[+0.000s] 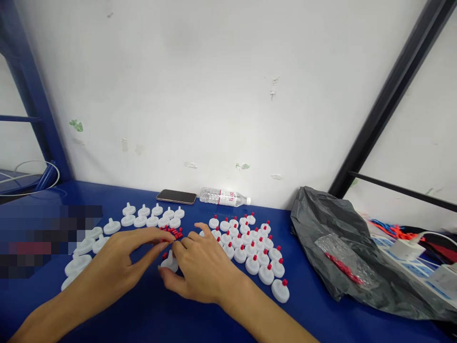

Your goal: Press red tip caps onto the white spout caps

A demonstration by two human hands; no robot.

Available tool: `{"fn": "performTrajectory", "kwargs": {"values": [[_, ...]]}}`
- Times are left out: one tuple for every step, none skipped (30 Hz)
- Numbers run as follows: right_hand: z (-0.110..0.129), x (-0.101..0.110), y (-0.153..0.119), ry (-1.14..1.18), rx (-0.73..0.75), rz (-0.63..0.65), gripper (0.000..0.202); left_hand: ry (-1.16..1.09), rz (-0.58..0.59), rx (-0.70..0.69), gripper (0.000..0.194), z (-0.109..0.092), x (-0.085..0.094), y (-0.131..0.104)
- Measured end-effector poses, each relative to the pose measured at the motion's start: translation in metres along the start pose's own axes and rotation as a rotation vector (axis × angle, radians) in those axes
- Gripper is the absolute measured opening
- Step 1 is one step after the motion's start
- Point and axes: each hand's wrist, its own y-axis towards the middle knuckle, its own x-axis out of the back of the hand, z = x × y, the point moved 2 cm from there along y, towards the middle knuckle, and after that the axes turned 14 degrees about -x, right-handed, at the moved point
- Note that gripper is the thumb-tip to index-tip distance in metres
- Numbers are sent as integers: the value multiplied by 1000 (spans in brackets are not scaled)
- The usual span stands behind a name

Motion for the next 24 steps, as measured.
{"fn": "performTrajectory", "kwargs": {"values": [[0, 0, 0, 0, -3, -12, 35, -31, 0, 23, 19, -1, 1, 1], [0, 0, 1, -2, -5, -24, 36, -63, 5, 46, 18, -1, 2, 2], [0, 0, 1, -6, -7, -39, 36, -93, 12, 65, 17, -2, 2, 4], [-1, 0, 1, -10, -8, -53, 37, -114, 14, 77, 17, -2, 2, 5], [-1, 0, 1, -16, -7, -66, 38, -124, 16, 86, 16, -2, 2, 5], [-1, 0, 1, -23, -3, -77, 39, -122, 17, 91, 16, -1, 2, 6], [-1, 0, 1, -30, 3, -86, 41, -111, 21, 92, 16, -1, 1, 6], [-2, 0, 1, -38, 11, -91, 42, -96, 22, 91, 15, -1, 1, 6], [-2, 0, 2, -46, 20, -95, 44, -83, 20, 93, 16, 0, 0, 6], [-3, 0, 2, -50, 26, -97, 45, -75, 17, 96, 16, 0, 0, 5], [-3, 1, 2, -50, 27, -100, 45, -73, 13, 101, 17, 0, 0, 5], [-4, 1, 2, -47, 25, -101, 45, -75, 9, 108, 17, 0, 1, 5], [-5, 1, 2, -42, 19, -102, 44, -82, 6, 114, 17, 0, 1, 5], [-6, 1, 2, -38, 8, -108, 43, -93, 5, 120, 17, 0, 2, 4], [-7, 1, 2, -36, -3, -121, 43, -106, 6, 127, 17, 0, 3, 5], [-8, 1, 2, -34, -11, -139, 43, -117, 3, 136, 17, 0, 3, 5], [-8, 1, 2, -30, -17, -163, 43, -127, 0, 148, 18, 0, 4, 5], [-9, 2, 2, -19, -20, -190, 42, -134, -5, 160, 18, 1, 4, 6], [-10, 2, 2, 0, -22, -217, 41, -140, -11, 172, 19, 1, 5, 6], [-11, 2, 2, 27, -23, -240, 39, -145, -15, 183, 19, 1, 6, 7], [-12, 2, 1, 57, -22, -262, 37, -149, -19, 195, 20, 2, 6, 7], [-13, 2, 1, 87, -22, -287, 35, -154, -21, 206, 22, 2, 7, 8], [-14, 2, 1, 115, -20, -314, 33, -159, -24, 216, 24, 3, 8, 8], [-14, 3, 1, 140, -16, -339, 31, -163, -27, 225, 26, 3, 9, 9]]}}
